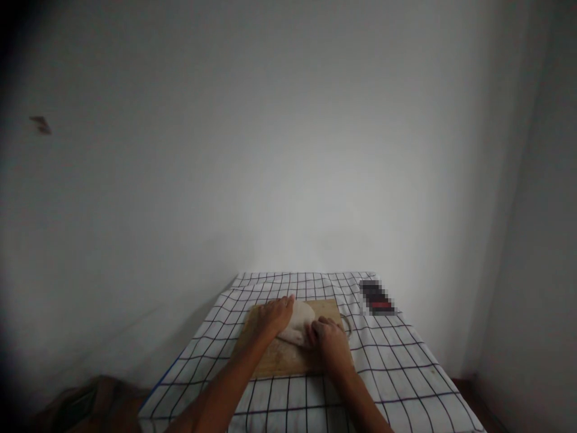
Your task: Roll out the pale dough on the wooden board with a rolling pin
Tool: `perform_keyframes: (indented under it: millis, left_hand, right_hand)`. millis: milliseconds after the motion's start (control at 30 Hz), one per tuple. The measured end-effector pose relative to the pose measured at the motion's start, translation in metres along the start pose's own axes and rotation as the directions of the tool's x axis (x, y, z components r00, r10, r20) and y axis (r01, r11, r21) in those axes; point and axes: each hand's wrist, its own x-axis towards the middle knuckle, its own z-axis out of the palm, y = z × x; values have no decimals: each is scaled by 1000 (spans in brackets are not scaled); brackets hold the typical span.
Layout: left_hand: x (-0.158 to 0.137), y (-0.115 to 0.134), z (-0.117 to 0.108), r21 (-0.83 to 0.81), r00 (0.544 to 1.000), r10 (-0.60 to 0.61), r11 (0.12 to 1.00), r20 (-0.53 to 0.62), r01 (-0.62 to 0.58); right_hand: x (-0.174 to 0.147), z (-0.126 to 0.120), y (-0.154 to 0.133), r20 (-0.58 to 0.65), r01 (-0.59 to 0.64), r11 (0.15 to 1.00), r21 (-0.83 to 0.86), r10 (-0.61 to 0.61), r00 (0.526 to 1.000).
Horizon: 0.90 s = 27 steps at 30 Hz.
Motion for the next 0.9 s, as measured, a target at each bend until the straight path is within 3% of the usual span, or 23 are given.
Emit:
perform_keyframes:
  millis: [167, 500, 667, 900]
  left_hand:
    - [7, -3, 6, -56, 1000, -25, 998, -9, 25]
    - [19, -4, 7, -103, 993, -71, 993, -93, 62]
    - [13, -4, 12, -54, 994, 10, 998, -108, -16]
    - [-3, -8, 19, -47, 987, -1, 999, -162, -7]
  right_hand:
    - [21, -5, 9, 29, -9, 998, -63, 11, 1000]
    - [61, 5, 32, 149, -48, 999, -26, 51, 988]
    - [50, 3, 26, 118, -25, 997, -77, 34, 992]
    - [20, -4, 8, 24, -36, 994, -107, 39, 999]
